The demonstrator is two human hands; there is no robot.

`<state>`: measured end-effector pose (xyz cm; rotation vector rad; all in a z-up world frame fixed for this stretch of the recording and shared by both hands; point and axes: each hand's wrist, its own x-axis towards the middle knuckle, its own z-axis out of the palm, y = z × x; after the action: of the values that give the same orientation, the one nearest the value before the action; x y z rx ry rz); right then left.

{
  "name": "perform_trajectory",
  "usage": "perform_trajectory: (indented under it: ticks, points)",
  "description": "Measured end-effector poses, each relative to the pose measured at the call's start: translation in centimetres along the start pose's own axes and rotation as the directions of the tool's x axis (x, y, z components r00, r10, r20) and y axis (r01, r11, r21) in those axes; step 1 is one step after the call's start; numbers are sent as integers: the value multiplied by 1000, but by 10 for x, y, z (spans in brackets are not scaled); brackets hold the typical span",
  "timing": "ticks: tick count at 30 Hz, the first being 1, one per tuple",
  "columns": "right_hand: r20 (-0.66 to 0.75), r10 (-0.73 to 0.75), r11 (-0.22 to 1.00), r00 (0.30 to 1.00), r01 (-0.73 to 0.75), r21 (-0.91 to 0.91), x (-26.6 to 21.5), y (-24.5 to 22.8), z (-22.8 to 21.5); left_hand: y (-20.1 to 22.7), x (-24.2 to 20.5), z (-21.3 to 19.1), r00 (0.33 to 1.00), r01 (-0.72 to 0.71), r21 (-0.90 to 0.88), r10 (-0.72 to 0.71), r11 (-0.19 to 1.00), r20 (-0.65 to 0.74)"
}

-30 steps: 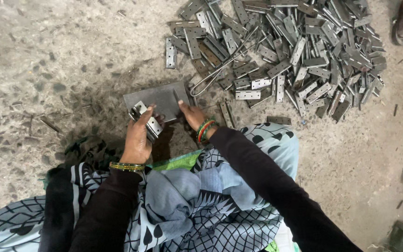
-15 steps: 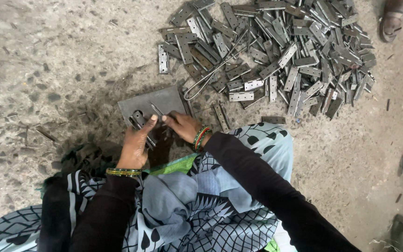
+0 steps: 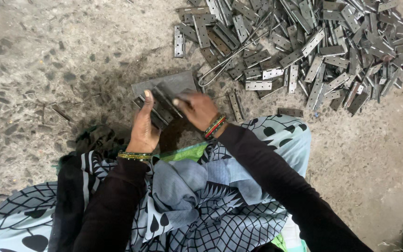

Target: The person sits on the floor and repeatedly picks up small metal plates and pins, places them into a metal jig, and strikes them with a hammer to assemble the parts. The assembled pieces are then dropped into a growing pile on the floor.

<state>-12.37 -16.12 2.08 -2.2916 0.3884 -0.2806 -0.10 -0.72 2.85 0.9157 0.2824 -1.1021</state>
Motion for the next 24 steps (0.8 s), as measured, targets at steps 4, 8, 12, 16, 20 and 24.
perform_trajectory:
  ticks: [4,8,12,16,20,24]
  points:
    - [255,-270,962,928,271,33,10,11,-22,3,1,6,1000,-13,21,13,1000,21]
    - [173,163,940,971,-100,-325,46,107,-103,5,-2,6,997,-74,-5,75,997,28]
    - [-44,673,368,738,-387,-845,41,228,-180,6,-2,6,997,-12,80,18,997,-81]
    - [-99,606,362,789,-385,-849,-4,286,-197,3,3,8,994,92,20,-90,996,-67]
    - [-35,650,409,759,-388,-826,-5,263,-202,0,4,7,993,92,127,-83,988,-80]
    - [155,633,651,758,-413,-637,22,180,-190,-1,1,9,995,74,119,-66,990,-72]
